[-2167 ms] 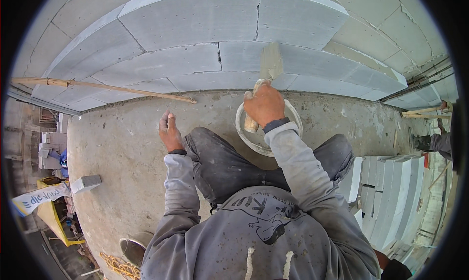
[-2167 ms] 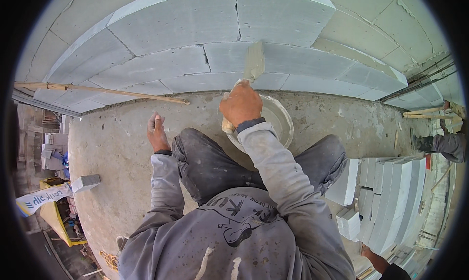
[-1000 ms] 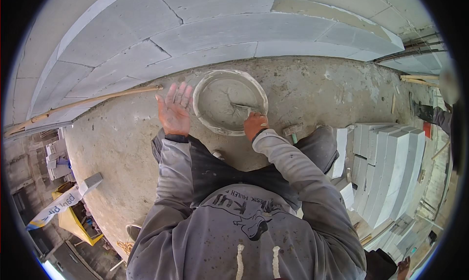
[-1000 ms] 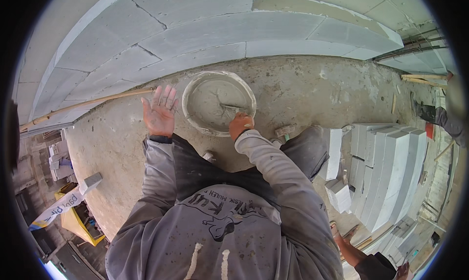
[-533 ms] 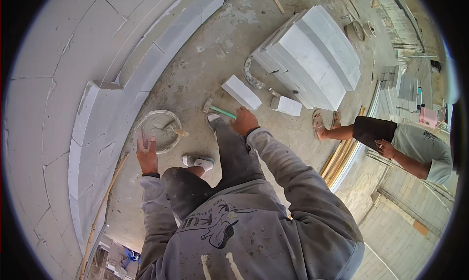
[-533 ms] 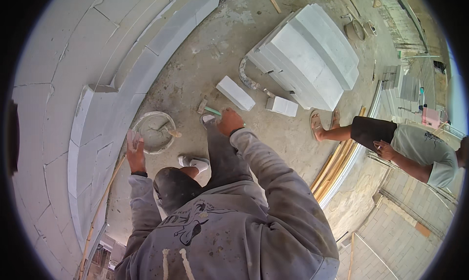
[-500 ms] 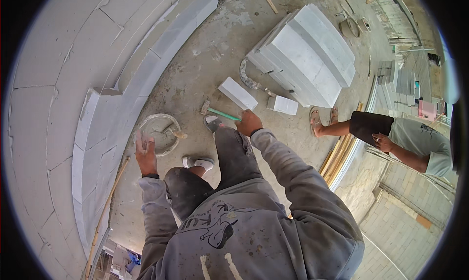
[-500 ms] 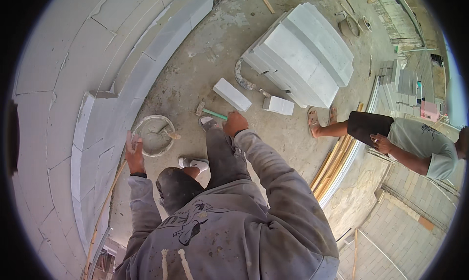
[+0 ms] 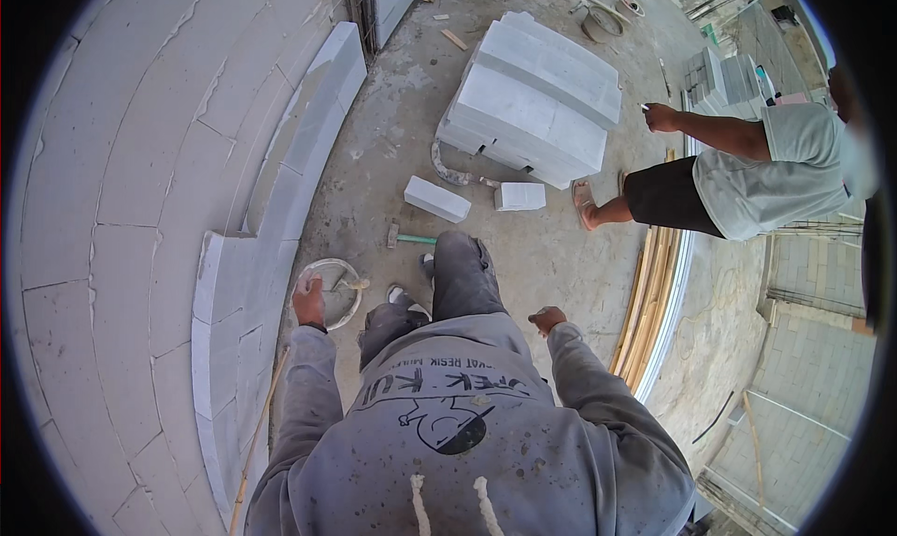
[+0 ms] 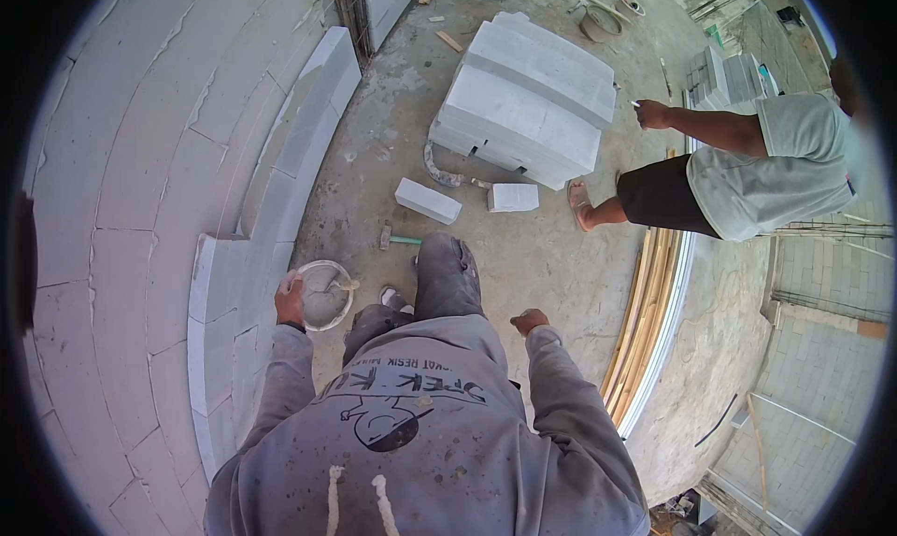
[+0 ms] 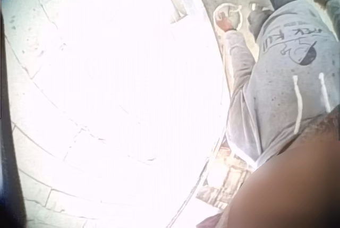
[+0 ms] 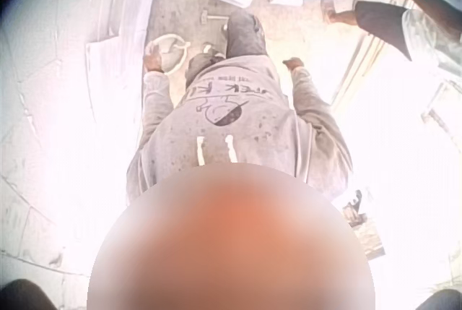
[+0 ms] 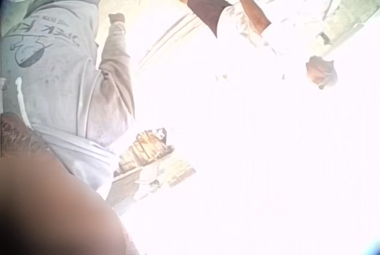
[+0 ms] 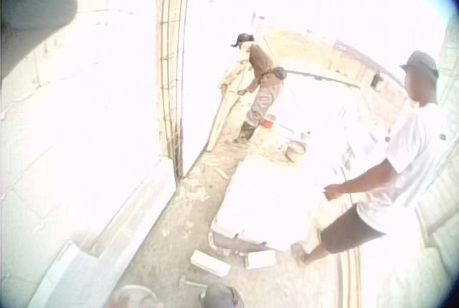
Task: The person builds a wall by applying mortar from a bucket onto lightweight concrete blocks with a trowel, then laying the blocks and tapping them into place with a rubber mallet.
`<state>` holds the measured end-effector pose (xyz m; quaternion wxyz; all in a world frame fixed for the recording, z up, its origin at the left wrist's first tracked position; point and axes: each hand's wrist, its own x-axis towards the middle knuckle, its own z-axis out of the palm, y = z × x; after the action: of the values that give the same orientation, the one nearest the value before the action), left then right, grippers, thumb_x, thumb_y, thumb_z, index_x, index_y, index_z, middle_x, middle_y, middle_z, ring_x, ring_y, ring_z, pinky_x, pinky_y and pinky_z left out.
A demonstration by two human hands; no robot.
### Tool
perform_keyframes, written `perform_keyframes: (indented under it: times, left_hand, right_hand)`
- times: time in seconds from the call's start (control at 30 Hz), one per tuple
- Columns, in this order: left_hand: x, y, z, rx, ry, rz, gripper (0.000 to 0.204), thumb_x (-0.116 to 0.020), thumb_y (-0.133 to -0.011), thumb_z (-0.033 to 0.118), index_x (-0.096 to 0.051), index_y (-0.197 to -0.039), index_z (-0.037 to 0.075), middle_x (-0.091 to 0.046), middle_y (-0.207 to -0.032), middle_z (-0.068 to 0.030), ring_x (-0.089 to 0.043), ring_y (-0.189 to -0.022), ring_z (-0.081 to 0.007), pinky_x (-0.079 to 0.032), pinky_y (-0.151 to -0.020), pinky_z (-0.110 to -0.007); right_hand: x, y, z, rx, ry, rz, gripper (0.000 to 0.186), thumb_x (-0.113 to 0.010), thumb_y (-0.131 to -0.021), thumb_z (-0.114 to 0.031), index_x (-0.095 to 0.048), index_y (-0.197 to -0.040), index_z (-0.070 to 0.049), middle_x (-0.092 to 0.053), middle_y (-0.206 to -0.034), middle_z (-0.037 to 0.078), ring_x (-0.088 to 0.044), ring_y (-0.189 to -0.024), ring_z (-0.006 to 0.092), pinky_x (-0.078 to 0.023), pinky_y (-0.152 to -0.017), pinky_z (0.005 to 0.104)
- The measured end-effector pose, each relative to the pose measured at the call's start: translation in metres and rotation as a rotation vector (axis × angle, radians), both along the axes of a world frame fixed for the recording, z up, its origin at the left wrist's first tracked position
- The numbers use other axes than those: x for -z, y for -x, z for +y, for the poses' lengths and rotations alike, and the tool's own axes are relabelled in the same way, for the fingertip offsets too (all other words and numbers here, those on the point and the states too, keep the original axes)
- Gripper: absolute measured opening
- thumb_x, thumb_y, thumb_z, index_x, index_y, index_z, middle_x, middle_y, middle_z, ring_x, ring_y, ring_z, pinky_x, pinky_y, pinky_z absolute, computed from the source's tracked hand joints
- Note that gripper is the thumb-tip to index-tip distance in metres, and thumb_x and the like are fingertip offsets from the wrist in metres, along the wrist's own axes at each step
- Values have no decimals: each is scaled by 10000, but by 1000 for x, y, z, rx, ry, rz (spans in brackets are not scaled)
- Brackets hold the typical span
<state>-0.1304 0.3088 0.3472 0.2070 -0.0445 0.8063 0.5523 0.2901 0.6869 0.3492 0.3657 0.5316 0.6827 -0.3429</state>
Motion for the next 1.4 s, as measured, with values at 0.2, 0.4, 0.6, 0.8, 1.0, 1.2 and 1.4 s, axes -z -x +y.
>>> perform_keyframes:
  times: [0.2, 0.4, 0.6, 0.8, 1.0, 1.2, 1.4]
  left_hand:
    - [-30, 20, 52, 106, -13, 6, 463, -597, -845, 233, -516, -1194, -61, -577, -1140, -158, -557, -1024, -209, -416, -902, -297]
    - [-11, 62, 106, -95, -254, -189, 454, -603, -853, 161, -475, -1211, -86, -570, -1064, -113, -571, -947, -180, -471, -833, -280]
    - [-3, 86, 228, -129, -207, -178, 399, -587, -866, 164, -499, -1175, -72, -577, -988, -89, -572, -894, -173, -480, -813, -296]
    - [75, 148, 356, 344, 469, -78, 477, -590, -860, 348, -531, -1180, 0, -597, -1063, -103, -581, -931, -202, -451, -855, -313]
    - [137, 187, 632, 549, 449, 108, 610, -527, -875, 443, -447, -1267, -18, -529, -1225, -208, -504, -1151, -294, -384, -951, -338]
    - [266, 221, 698, 483, 527, -46, 681, -523, -854, 520, -473, -1235, -43, -556, -1172, -223, -527, -1110, -285, -390, -933, -334]
    - [244, 195, 721, 382, 488, -68, 795, -544, -806, 583, -469, -1233, -83, -564, -1160, -231, -528, -1104, -316, -382, -951, -342]
  right_hand:
    - [1, -16, 5, 245, 103, 8, 279, -641, -797, -248, -630, -905, 9, -651, -772, 134, -639, -628, 276, -529, -527, 371]
    - [29, 4, 109, 284, 35, 61, 390, -618, -777, -360, -656, -919, 1, -679, -830, 151, -670, -697, 266, -509, -708, 347]
    - [67, 47, 259, 56, -84, -10, 413, -611, -786, -371, -647, -963, 1, -663, -916, 183, -642, -856, 309, -490, -774, 367]
    - [119, 159, 419, 530, -414, 271, 562, -615, -774, -398, -566, -1138, 27, -608, -1088, 218, -570, -1040, 336, -425, -908, 376]
    - [221, 70, 557, 764, -709, 280, 641, -545, -845, -441, -480, -1211, 82, -517, -1206, 271, -508, -1132, 343, -365, -966, 378]
    - [260, 112, 594, 938, -385, 399, 682, -437, -895, -527, -486, -1225, 69, -546, -1196, 212, -484, -1148, 290, -350, -951, 321]
    - [230, 134, 594, 1335, -15, 759, 601, -435, -944, -407, -362, -1333, 45, -427, -1331, 107, -397, -1206, 199, -260, -1038, 297]
